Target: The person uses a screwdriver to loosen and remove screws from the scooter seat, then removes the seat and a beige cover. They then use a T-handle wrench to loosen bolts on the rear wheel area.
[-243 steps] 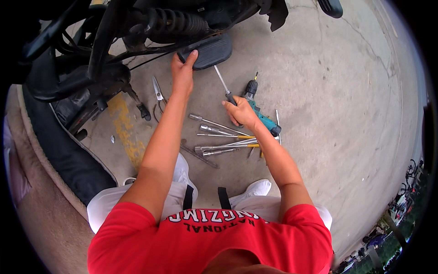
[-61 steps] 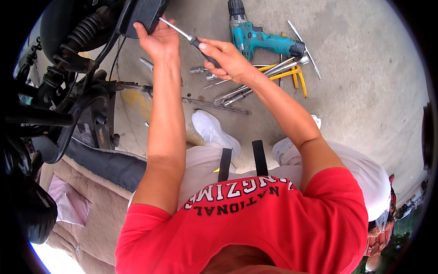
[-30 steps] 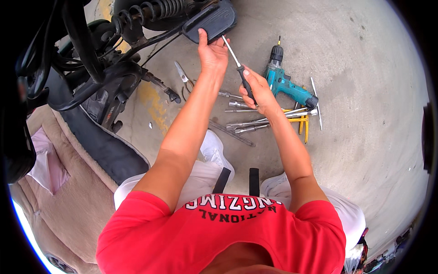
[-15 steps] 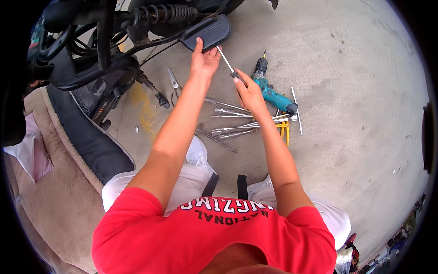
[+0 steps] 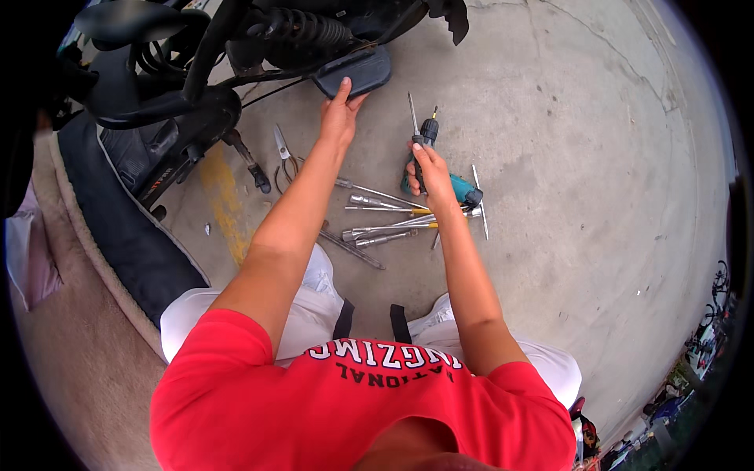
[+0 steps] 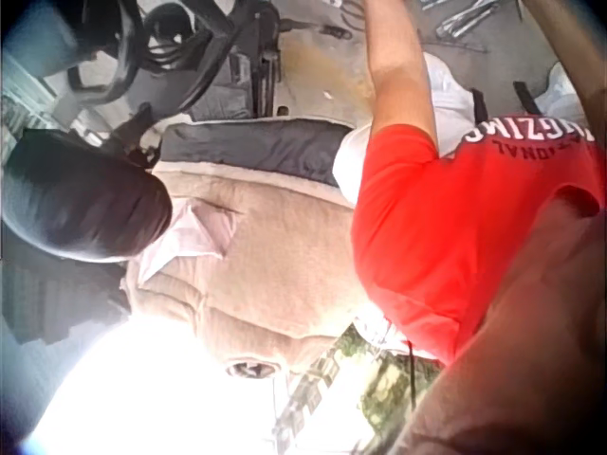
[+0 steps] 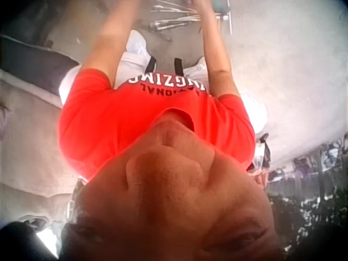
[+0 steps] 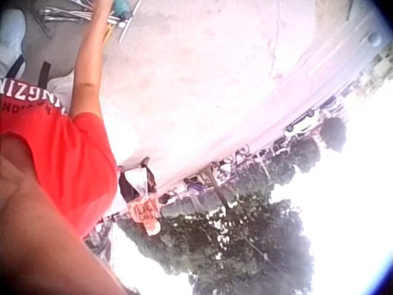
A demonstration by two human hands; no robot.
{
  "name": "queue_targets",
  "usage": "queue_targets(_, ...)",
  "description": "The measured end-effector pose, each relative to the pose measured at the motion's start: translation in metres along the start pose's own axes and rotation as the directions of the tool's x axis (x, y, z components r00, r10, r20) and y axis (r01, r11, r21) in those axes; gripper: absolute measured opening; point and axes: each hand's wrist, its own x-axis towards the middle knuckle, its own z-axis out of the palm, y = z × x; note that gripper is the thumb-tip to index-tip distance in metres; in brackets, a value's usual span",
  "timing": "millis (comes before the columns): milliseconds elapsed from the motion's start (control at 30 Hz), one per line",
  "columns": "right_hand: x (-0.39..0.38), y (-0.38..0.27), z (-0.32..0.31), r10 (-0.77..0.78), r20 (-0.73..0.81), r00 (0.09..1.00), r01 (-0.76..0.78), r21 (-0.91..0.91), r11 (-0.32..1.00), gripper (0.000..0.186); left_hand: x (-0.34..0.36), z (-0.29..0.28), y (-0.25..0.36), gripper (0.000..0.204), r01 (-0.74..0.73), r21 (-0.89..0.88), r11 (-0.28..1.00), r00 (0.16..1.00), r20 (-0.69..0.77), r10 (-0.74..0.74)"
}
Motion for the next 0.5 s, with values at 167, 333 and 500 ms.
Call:
queue_targets(167, 0.005, -0.010, 0.015, 0.009, -0.056, 0.998, -0.006, 0.043, 0.999, 0.022, -0.007, 0.008, 0.004, 0.040, 0.018, 0.058, 0.998, 0.999, -0.043, -0.015)
queue_targets(333, 0.013, -0.025, 0.027, -0.067, -0.077, 0.995, 0.061, -0.076, 0.995, 0.021, -0.009, 0.018, 0.018, 0.059, 0.192, 0.022, 0.981, 0.966, -0.180, -0.185)
queue_targets(500, 0.018, -0.032, 0.025, -0.199, -0.092, 0.976, 0.169, -0.260, 0.951, 0.020, -0.013, 0.068, 0.045, 0.073, 0.313, -0.281, 0.907, 0.851, -0.342, -0.399)
